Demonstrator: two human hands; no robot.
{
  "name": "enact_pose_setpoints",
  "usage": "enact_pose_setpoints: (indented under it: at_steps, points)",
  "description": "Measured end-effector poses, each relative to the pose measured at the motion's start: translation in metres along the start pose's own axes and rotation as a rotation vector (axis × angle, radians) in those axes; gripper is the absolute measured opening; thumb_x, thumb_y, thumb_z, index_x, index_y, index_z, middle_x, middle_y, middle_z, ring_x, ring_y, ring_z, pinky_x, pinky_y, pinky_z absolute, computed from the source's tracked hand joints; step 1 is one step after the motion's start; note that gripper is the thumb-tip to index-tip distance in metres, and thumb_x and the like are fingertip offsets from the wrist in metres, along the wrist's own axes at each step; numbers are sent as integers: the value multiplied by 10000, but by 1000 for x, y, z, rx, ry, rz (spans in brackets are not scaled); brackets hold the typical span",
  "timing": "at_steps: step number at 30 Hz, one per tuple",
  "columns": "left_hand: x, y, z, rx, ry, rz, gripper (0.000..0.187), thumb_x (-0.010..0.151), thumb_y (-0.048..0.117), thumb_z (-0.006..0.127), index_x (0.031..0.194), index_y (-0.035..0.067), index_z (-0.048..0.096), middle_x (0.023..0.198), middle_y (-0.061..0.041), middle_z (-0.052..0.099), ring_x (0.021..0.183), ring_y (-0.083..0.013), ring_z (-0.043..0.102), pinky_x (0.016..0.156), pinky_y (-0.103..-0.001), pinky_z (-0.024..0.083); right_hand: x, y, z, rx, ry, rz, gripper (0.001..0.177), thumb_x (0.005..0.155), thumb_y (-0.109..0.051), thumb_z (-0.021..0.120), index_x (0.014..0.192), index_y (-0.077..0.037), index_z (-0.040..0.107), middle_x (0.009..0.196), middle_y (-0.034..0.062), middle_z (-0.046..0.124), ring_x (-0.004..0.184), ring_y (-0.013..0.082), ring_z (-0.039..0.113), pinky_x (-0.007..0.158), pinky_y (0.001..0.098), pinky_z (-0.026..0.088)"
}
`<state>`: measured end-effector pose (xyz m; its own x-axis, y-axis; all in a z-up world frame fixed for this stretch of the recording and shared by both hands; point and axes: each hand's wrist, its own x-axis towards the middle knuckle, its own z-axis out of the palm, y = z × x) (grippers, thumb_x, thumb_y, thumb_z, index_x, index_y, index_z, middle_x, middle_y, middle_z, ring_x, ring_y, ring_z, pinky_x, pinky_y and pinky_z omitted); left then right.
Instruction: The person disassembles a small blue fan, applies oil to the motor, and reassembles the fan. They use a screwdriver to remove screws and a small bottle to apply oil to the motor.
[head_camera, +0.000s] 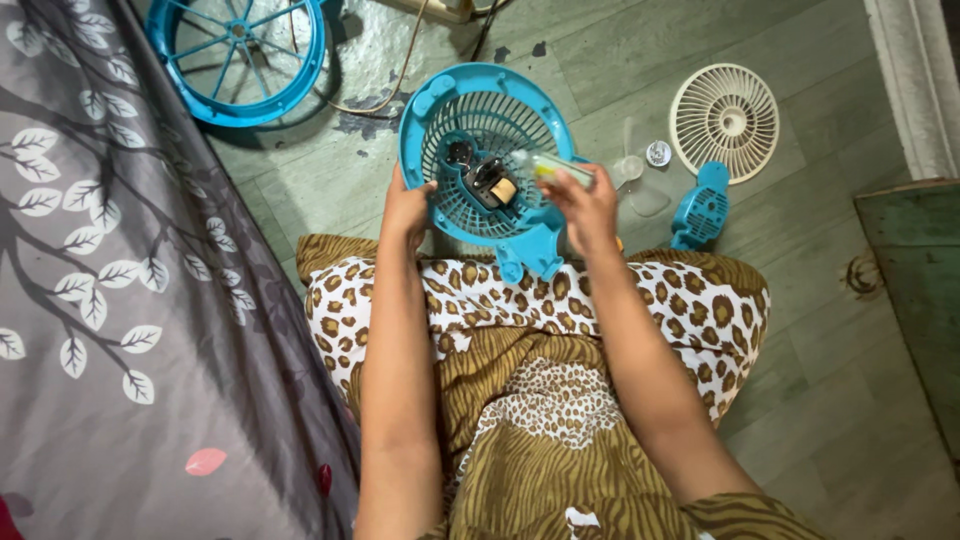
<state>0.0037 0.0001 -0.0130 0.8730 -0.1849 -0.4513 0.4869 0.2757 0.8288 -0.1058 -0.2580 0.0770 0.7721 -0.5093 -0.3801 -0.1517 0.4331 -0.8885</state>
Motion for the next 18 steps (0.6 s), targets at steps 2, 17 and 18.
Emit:
enact_pose_setpoints:
  at_steps: [2,17,18]
  points:
    - [-1,5,2,-27,-15,3,650,862,-120,586,1466,90,470,1229,-115,687,1054,-242,666,931,-383,545,-3,-15,-19,166,-61,46,442,855,-108,789,1200,-8,532,1129,225,679,975,332,712,892,413,622]
    - [-6,0,-13,185,61,212,643,904,61,736,1493,53,478,1302,-107,674,1105,-190,658,958,-348,524,-24,-112,-153,167,-197,-263,546,911,23,720,1401,-86,507,1302,87,622,1179,180,617,999,301,503]
    - [-7,-1,-15,220,71,274,710,903,72,751,1536,61,431,1353,-106,653,1151,-185,643,994,-336,506,-12,-107,-157,108,-197,-307,553,907,48,707,1408,-75,506,1310,79,622,1201,174,620,1029,308,515]
